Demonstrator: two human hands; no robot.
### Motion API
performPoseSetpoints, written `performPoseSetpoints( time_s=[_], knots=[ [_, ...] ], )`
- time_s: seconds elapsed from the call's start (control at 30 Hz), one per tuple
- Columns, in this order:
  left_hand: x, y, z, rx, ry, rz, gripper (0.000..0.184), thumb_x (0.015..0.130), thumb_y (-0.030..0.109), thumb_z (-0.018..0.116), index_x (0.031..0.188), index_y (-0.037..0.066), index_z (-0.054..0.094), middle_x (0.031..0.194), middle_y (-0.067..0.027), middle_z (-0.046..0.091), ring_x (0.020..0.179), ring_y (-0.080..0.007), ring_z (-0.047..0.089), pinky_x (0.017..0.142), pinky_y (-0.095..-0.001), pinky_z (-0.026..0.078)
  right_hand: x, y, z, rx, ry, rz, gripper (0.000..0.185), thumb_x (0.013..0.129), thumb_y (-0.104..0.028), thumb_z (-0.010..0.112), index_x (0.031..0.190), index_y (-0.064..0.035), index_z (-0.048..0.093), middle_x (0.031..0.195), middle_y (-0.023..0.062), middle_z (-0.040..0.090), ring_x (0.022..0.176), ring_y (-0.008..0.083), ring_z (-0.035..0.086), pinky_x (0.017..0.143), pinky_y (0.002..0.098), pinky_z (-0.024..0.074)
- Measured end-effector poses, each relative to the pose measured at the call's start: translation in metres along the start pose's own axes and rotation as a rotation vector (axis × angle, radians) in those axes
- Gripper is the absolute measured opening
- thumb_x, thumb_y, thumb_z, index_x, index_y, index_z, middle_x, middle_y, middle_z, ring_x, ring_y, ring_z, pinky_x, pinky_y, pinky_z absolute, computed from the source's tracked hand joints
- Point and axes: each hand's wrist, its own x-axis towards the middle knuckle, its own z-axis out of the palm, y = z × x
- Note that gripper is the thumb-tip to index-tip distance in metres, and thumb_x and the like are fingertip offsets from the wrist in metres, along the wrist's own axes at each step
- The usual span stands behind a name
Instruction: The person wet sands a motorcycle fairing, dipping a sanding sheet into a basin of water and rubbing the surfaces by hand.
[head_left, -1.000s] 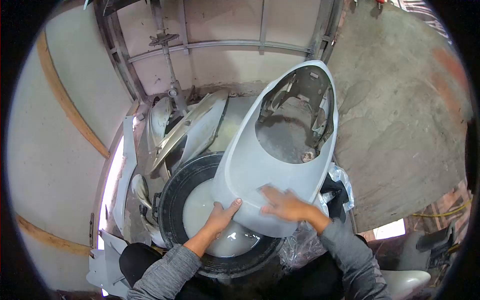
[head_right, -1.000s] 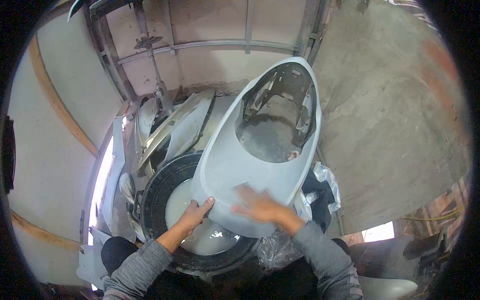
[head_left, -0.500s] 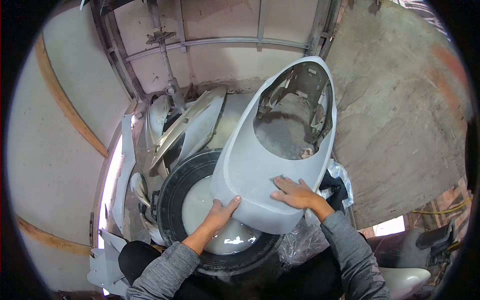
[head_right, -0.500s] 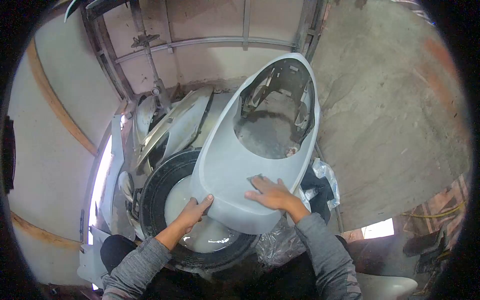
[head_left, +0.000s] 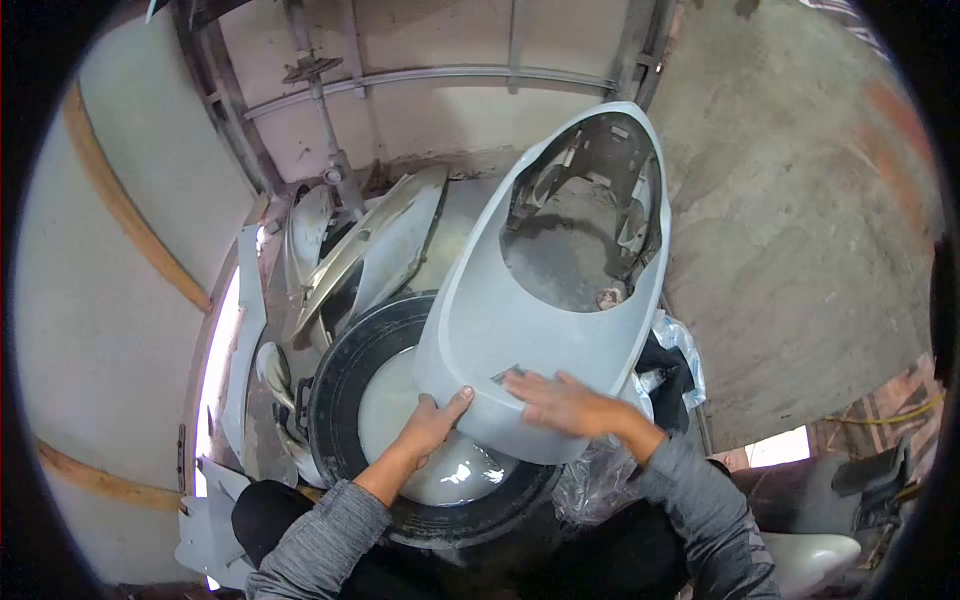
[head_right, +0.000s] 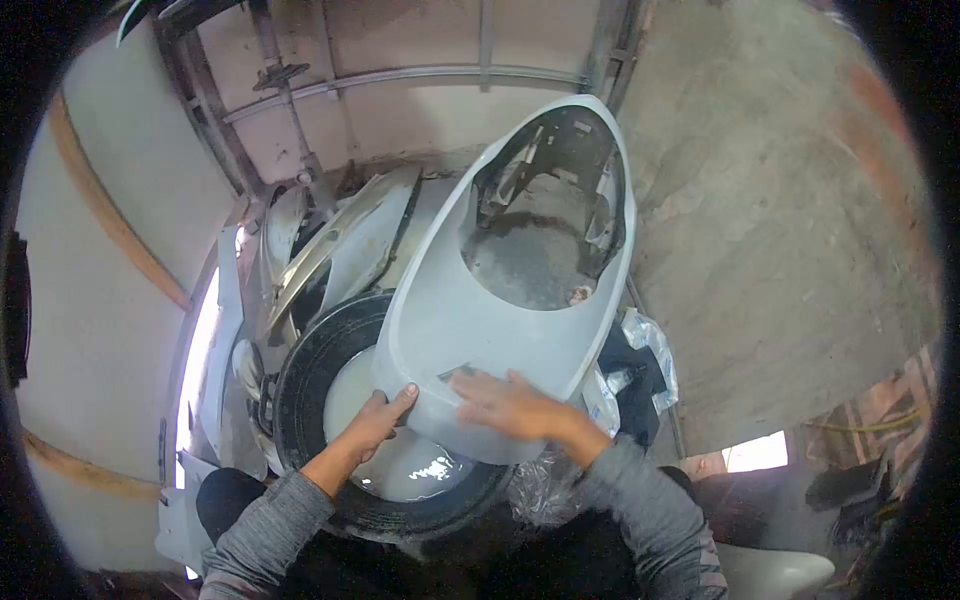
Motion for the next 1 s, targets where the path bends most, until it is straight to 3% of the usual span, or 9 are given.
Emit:
performPoseSetpoints(
  time_s=[0.17, 0.2, 0.3, 0.47, 0.6, 0.73, 0.9, 0.97, 1.0],
  knots=[
    [0.003, 0.0, -0.001, 0.039, 0.042, 0.007, 0.119, 0.087, 0.067, 0.067, 0.141, -0.027, 0.018, 0.137, -0.0409, 0.044, 0.127, -0.0414, 0.052, 0.099, -0.0407, 0.048, 0.015, 0.011, -0.012, -0.191, 0.044, 0.313, 0.081, 0.101, -0.067, 0.029, 0.158, -0.0094, 0.031, 0.165, 0.0141, 0.027, 0.153, 0.0308, 0.021, 0.121, 0.0595, 0.0123],
    [0.003, 0.001, -0.002, 0.036, 0.045, 0.008, 0.119, 0.087, 0.067, 0.067, 0.141, -0.027, 0.018, 0.137, -0.0409, 0.044, 0.127, -0.0414, 0.052, 0.099, -0.0407, 0.048, 0.02, 0.02, 0.014, -0.078, 0.072, 0.063, 0.083, 0.099, -0.068, 0.034, 0.159, -0.0113, 0.026, 0.165, 0.0102, 0.027, 0.154, 0.0301, 0.02, 0.122, 0.0583, 0.0115],
    [0.001, -0.003, 0.0, -0.015, 0.009, 0.036, 0.119, 0.087, 0.067, 0.067, 0.141, -0.027, 0.017, 0.138, -0.0421, 0.042, 0.132, -0.0429, 0.048, 0.106, -0.0399, 0.044, 0.001, -0.002, 0.009, 0.002, -0.02, -0.035, 0.084, 0.099, -0.069, 0.032, 0.159, -0.0108, 0.028, 0.165, 0.0136, 0.026, 0.154, 0.032, 0.019, 0.121, 0.0583, 0.0118],
    [0.003, 0.0, 0.001, 0.017, 0.038, 0.016, 0.12, 0.088, 0.066, 0.066, 0.141, -0.029, 0.015, 0.141, -0.0427, 0.039, 0.136, -0.0446, 0.044, 0.111, -0.0407, 0.039, 0.019, 0.022, -0.02, -0.195, 0.085, 0.483, 0.1, 0.093, -0.078, 0.034, 0.157, -0.0002, 0.027, 0.165, 0.0169, 0.023, 0.152, 0.0392, 0.019, 0.122, 0.0579, 0.0091],
    [0.003, 0.001, -0.003, -0.01, 0.006, 0.019, 0.12, 0.088, 0.066, 0.065, 0.141, -0.029, 0.015, 0.142, -0.0435, 0.037, 0.137, -0.0448, 0.042, 0.112, -0.0411, 0.039, -0.003, -0.005, 0.005, -0.011, 0.075, 0.077, 0.101, 0.092, -0.079, 0.034, 0.156, -0.0006, 0.03, 0.162, 0.0197, 0.031, 0.151, 0.0401, 0.024, 0.121, 0.058, 0.0098],
    [0.01, -0.003, 0.0, 0.035, 0.017, 0.012, 0.119, 0.088, 0.066, 0.065, 0.14, -0.029, 0.015, 0.142, -0.0439, 0.037, 0.137, -0.0451, 0.043, 0.111, -0.041, 0.039, 0.015, 0.03, -0.019, -0.327, 0.139, 0.427, 0.099, 0.093, -0.077, 0.034, 0.154, 0.0005, 0.033, 0.162, 0.0198, 0.03, 0.149, 0.0422, 0.027, 0.119, 0.06, 0.0157],
    [0.004, 0.0, -0.003, -0.031, 0.018, 0.073, 0.118, 0.089, 0.064, 0.066, 0.139, -0.03, 0.016, 0.142, -0.0434, 0.038, 0.136, -0.0446, 0.044, 0.111, -0.0404, 0.04, 0.01, -0.005, -0.001, -0.19, 0.098, 0.304, 0.1, 0.093, -0.078, 0.034, 0.153, 0.0027, 0.033, 0.161, 0.0242, 0.03, 0.148, 0.047, 0.026, 0.118, 0.0623, 0.0153],
    [0.004, -0.001, 0.001, -0.025, 0.023, 0.045, 0.118, 0.089, 0.063, 0.067, 0.138, -0.031, 0.016, 0.141, -0.0432, 0.039, 0.135, -0.0438, 0.045, 0.109, -0.0399, 0.042, -0.004, -0.014, -0.003, -0.169, 0.088, 0.24, 0.09, 0.098, -0.07, 0.035, 0.153, 0.0001, 0.033, 0.159, 0.0263, 0.031, 0.147, 0.0441, 0.032, 0.119, 0.0578, 0.0178],
    [0.003, 0.001, 0.002, -0.002, 0.035, 0.042, 0.118, 0.089, 0.062, 0.067, 0.138, -0.031, 0.014, 0.14, -0.0439, 0.039, 0.135, -0.0438, 0.045, 0.109, -0.0396, 0.042, -0.003, -0.014, -0.009, -0.129, 0.079, 0.257, 0.092, 0.097, -0.071, 0.035, 0.155, 0.0005, 0.029, 0.161, 0.0283, 0.026, 0.15, 0.0418, 0.026, 0.121, 0.0557, 0.0162]
  ],
)
